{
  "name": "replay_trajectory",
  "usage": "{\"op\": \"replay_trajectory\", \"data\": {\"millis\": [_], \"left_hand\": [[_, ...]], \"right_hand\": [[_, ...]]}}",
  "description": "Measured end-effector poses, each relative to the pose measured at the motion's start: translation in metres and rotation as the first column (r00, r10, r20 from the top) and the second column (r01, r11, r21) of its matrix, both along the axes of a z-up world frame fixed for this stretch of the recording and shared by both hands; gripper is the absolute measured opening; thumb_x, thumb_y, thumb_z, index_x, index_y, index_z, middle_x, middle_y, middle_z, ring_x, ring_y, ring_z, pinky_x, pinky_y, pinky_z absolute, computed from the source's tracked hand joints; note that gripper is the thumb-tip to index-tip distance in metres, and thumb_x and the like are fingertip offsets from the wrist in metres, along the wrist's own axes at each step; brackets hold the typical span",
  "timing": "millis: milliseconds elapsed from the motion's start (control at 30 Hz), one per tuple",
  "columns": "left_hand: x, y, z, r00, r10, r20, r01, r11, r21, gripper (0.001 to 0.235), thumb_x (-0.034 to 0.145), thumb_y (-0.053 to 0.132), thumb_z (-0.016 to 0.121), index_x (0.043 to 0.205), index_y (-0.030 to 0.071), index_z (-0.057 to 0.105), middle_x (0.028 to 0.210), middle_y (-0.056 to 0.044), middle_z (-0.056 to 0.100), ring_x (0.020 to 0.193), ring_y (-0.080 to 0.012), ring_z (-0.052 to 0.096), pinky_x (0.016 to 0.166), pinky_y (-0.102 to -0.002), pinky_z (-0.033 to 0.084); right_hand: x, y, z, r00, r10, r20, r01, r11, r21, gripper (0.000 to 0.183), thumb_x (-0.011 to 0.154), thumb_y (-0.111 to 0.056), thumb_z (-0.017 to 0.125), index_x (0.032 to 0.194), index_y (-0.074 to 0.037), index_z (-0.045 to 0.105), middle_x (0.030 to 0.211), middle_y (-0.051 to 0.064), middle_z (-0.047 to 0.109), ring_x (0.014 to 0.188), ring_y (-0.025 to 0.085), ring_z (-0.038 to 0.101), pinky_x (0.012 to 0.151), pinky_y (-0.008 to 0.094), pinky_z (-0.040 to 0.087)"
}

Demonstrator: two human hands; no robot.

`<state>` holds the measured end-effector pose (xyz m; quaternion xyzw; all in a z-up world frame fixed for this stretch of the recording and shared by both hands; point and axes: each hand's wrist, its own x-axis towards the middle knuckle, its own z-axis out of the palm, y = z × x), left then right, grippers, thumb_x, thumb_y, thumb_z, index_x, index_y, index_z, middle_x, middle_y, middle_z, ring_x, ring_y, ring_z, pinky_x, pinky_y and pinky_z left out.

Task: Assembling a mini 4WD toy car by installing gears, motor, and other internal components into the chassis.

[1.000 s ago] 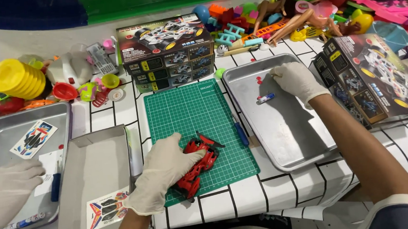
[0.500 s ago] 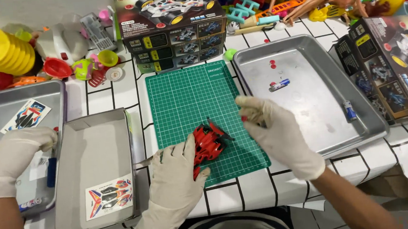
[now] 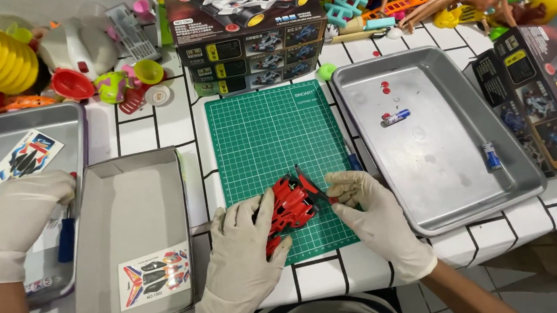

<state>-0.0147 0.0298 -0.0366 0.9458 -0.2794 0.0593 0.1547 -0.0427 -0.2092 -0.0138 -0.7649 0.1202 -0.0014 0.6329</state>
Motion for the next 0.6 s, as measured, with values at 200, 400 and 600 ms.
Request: {"op": "replay_trajectory", "data": {"millis": [200, 400, 600], "left_hand": [[0.001, -0.002, 0.003, 1.0, 0.014, 0.023, -0.015, 1.0, 0.014, 0.08, 0.085, 0.05, 0.066, 0.152, 0.015, 0.043, 0.125, -0.005, 0.058, 0.112, -0.0295, 0.054, 0.108, -0.061, 0.035], [0.002, -0.002, 0.003, 0.999, 0.026, -0.028, -0.025, 0.999, 0.033, 0.08, 0.086, 0.053, 0.065, 0.153, 0.015, 0.043, 0.128, -0.005, 0.057, 0.116, -0.0297, 0.052, 0.11, -0.062, 0.033], [-0.001, -0.001, 0.001, 0.999, 0.021, 0.025, -0.021, 1.0, 0.009, 0.079, 0.084, 0.051, 0.065, 0.152, 0.014, 0.045, 0.128, -0.003, 0.057, 0.116, -0.0276, 0.053, 0.109, -0.062, 0.034]], "right_hand": [[0.004, 0.001, -0.004, 0.999, 0.029, 0.025, -0.028, 0.999, -0.039, 0.041, 0.087, 0.007, 0.067, 0.125, -0.008, 0.067, 0.104, 0.005, 0.075, 0.096, 0.015, 0.071, 0.088, 0.027, 0.058], [0.003, 0.002, -0.01, 1.0, 0.008, 0.029, -0.005, 0.994, -0.112, 0.044, 0.087, 0.005, 0.069, 0.128, -0.01, 0.067, 0.102, 0.003, 0.076, 0.093, 0.013, 0.071, 0.087, 0.024, 0.058], [0.001, 0.003, -0.004, 1.0, -0.001, 0.027, 0.002, 1.0, -0.025, 0.039, 0.086, 0.007, 0.067, 0.123, -0.006, 0.068, 0.106, 0.005, 0.075, 0.096, 0.015, 0.071, 0.09, 0.026, 0.058]]}}
